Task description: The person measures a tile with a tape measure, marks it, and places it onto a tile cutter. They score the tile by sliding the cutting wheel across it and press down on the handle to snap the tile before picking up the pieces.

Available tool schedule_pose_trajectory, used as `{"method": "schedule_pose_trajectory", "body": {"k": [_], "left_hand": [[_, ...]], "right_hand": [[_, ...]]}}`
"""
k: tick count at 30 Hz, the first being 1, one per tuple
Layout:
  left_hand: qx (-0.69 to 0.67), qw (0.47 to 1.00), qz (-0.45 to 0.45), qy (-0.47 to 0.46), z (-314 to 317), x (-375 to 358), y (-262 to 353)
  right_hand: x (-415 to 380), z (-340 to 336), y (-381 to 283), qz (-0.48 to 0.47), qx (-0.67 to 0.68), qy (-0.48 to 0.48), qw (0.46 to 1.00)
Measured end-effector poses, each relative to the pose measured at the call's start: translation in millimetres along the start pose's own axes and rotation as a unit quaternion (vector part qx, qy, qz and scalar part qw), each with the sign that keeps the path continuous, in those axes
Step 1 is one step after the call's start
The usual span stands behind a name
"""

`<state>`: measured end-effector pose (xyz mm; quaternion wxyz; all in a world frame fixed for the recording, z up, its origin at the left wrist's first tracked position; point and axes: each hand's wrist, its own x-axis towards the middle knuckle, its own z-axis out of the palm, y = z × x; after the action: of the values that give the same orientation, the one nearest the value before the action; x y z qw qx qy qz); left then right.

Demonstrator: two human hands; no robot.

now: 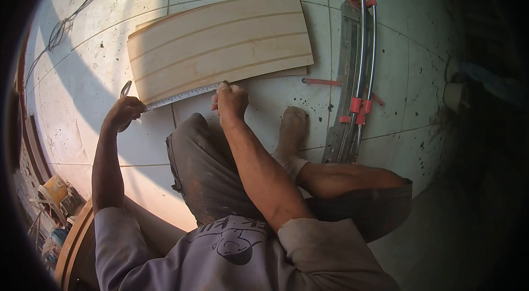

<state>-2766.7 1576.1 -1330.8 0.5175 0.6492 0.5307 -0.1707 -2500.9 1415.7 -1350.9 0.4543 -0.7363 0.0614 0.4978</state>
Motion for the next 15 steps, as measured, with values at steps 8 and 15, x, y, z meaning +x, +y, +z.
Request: {"method": "schedule_pose_trajectory", "body": {"k": [8, 15], "left_hand": [[0.002, 1.0, 0.0, 0.015, -1, -8, 11], [-0.041, 0.998, 0.029, 0.034, 5, 11, -25]], "right_hand": [[-1, 0, 5, -0.014, 0.006, -0.002, 1.0], [6, 5, 12, -0.029, -0.025, 0.027, 0.999]]}}
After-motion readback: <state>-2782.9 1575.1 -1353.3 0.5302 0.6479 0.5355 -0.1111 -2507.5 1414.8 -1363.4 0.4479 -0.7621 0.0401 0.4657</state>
